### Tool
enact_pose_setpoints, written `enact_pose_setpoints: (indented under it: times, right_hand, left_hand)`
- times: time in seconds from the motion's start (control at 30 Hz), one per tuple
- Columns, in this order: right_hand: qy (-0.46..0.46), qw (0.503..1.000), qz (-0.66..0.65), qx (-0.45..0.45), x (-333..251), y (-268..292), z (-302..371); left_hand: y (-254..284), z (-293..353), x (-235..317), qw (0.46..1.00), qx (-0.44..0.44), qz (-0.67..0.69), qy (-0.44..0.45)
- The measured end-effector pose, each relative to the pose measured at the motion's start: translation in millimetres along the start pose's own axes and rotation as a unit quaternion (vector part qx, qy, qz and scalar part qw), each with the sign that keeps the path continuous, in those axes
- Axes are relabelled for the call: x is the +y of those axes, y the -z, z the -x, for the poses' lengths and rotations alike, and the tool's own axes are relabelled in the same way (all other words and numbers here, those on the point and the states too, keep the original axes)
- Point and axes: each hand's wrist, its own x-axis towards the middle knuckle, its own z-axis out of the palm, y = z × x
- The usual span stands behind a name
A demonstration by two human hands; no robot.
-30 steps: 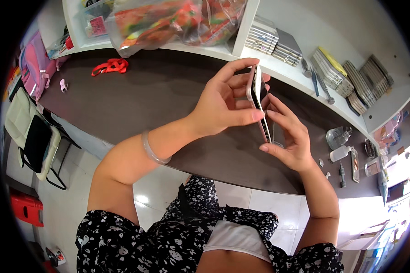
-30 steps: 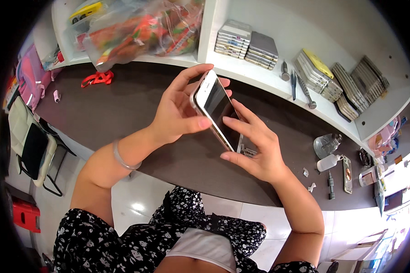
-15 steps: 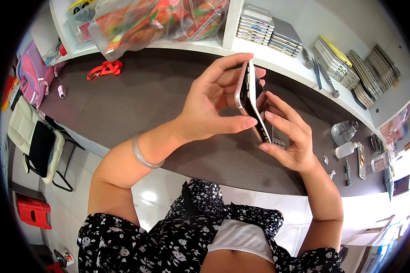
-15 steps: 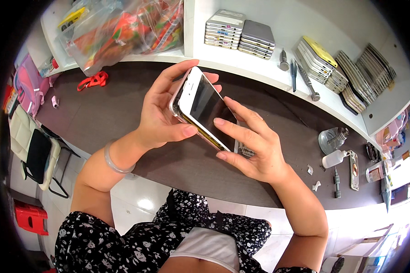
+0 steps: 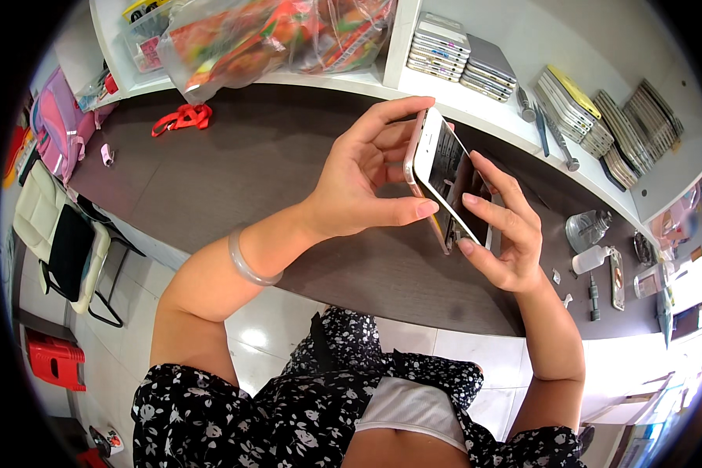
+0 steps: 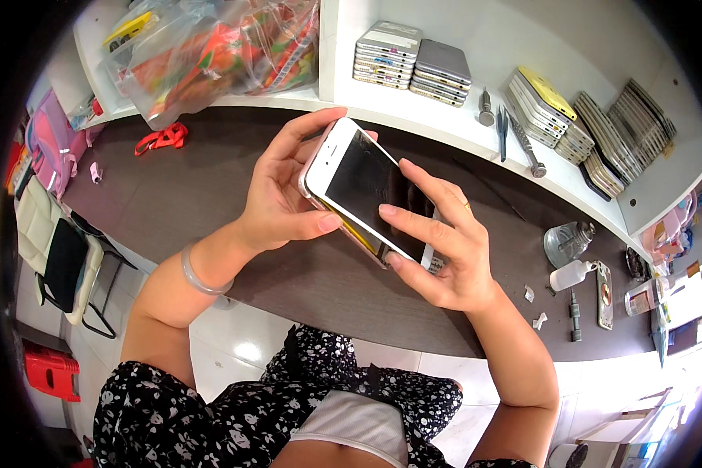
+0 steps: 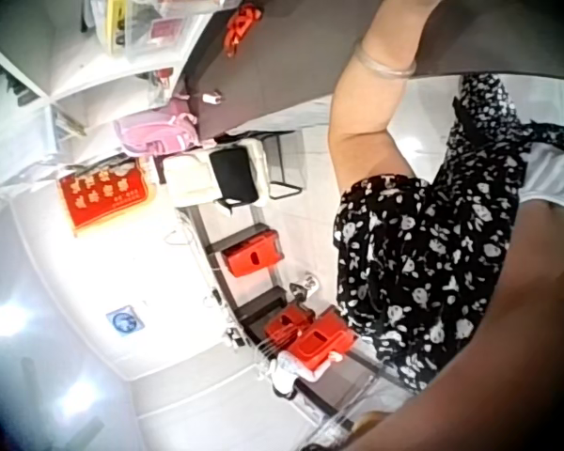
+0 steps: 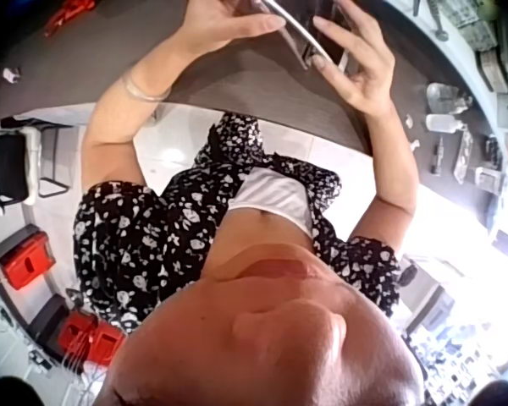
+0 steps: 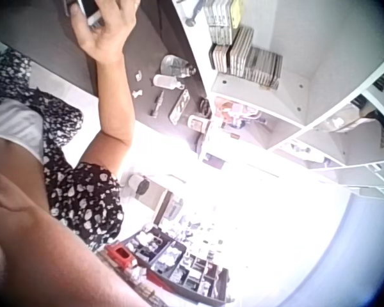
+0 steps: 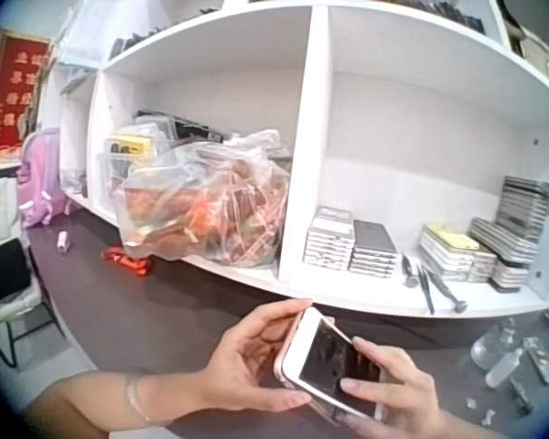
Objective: The person disassembles a black smartphone, removing the screen assembly to expose the internal components. They then pick up a white smartphone and repeatedly press the screen and buttons, appearing to test its functionality.
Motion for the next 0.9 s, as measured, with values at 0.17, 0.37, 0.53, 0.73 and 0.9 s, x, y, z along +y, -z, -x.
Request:
enact_pose_setpoints:
  times: [0.17, 0.37, 0.53, 0.73, 0.9]
  right_hand:
    - [-0.007, 1.0, -0.009, -0.02, -2.3, 2.0, -0.4]
    - [-0.017, 0.999, -0.02, -0.03, 1.7, 4.6, -0.9]
    - [-0.021, 0.999, -0.011, -0.048, -0.9, 8.3, -3.4]
    - [-0.034, 0.997, -0.008, -0.068, -1.0, 13.5, -4.5]
    - [-0.039, 0.997, -0.007, -0.068, -3.6, 14.0, -4.9]
  left_hand:
    - [1.6, -0.6, -1.6, 1.0, -0.008, -0.004, -0.013]
    - [4.0, -1.7, -4.7, 1.0, -0.002, -0.004, -0.011]
    - [5.7, -1.2, -6.1, 1.0, -0.009, -0.014, -0.024]
    - [5.8, -0.6, -7.6, 1.0, -0.003, -0.014, -0.011]
    - [5.3, -0.6, -8.9, 1.0, -0.001, -0.022, -0.017]
